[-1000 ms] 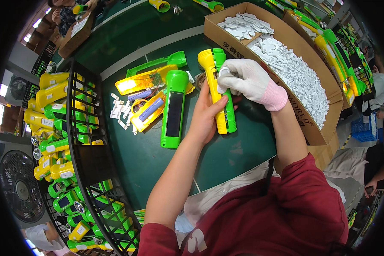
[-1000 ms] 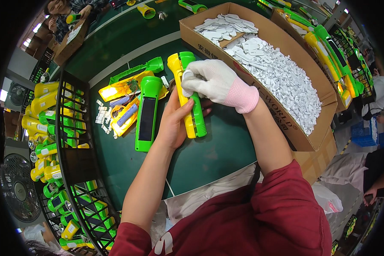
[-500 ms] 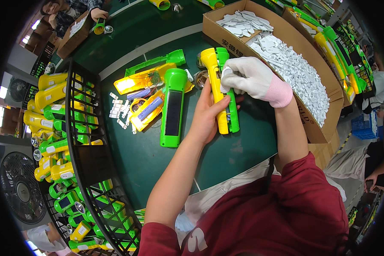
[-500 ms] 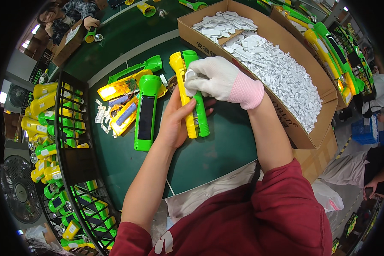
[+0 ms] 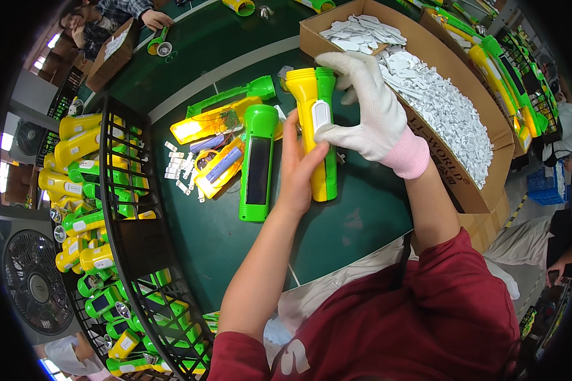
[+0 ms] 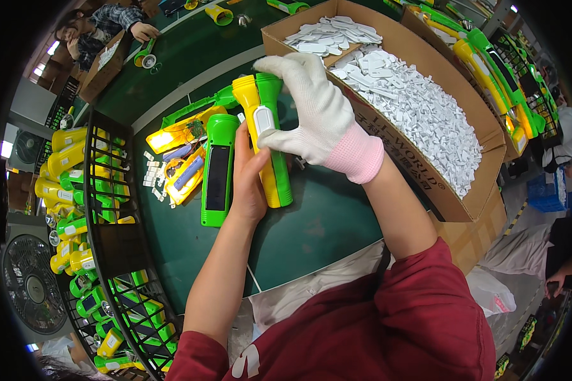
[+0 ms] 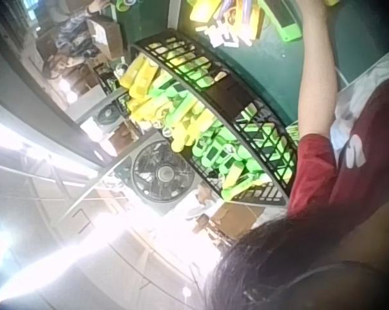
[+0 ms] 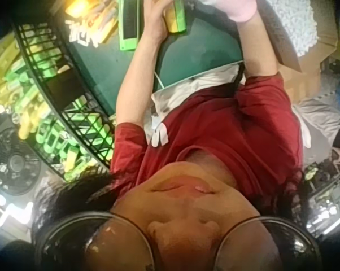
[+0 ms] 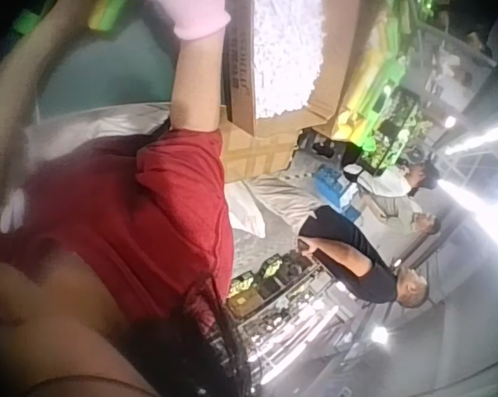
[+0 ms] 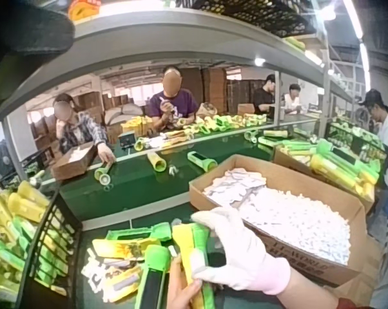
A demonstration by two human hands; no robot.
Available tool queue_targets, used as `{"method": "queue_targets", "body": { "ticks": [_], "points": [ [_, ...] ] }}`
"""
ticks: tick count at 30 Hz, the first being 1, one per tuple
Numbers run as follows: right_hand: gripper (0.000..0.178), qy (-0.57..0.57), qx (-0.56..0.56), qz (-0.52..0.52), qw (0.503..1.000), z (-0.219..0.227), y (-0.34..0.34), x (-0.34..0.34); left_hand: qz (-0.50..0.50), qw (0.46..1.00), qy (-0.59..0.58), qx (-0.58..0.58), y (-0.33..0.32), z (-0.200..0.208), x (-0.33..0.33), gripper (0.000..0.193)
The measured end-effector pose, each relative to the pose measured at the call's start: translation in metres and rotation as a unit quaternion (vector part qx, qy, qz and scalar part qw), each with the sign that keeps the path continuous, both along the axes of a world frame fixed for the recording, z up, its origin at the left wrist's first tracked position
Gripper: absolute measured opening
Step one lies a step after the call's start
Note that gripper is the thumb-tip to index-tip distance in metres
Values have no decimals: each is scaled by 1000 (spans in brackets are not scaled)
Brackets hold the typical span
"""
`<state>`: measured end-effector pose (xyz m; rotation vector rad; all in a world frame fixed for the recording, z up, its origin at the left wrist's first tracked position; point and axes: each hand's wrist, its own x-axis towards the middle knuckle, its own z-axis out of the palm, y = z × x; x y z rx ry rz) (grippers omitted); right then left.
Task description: The person assembles flashlights by joining the casing pieces together by hand and inserting switch buttons picked from a box into the flashlight bodies.
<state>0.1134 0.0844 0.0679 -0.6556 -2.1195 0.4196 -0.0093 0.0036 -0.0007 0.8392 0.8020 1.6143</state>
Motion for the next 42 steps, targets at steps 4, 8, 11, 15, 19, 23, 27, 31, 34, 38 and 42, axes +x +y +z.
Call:
{"method": "queue_targets", "body": {
  "ticks": [4,8,11,15,19,23,27,31,34,38,42],
  "points": [
    [46,-16,-50,9,999,5,-2,0,-15,997,72,-38,1,4,4,55],
    [29,69,-242,30,967,6,6,8,-60,995,67,-47,1,5,4,54],
    [29,62,-250,6,966,10,2,8,-92,993,50,-57,1,6,5,57],
    [28,118,-286,24,951,5,0,6,-108,991,51,-54,-1,10,7,56],
    [27,140,-288,15,947,6,-4,4,-109,991,52,-51,-1,11,7,54],
    [26,152,-286,8,946,5,-6,2,-118,991,40,-47,-1,13,7,54],
    [24,138,-273,8,952,5,-5,0,-82,993,61,-56,-4,10,6,54],
    [46,84,-16,-53,995,8,-16,-7,225,906,345,101,4,7,12,63],
    [52,173,-141,11,975,3,-12,-6,231,896,373,72,-8,7,10,70],
    [58,129,-490,284,814,11,6,12,247,857,433,130,-9,-3,9,70],
    [62,145,-432,309,835,15,4,9,272,836,452,151,-7,1,12,63]
  ]
}}
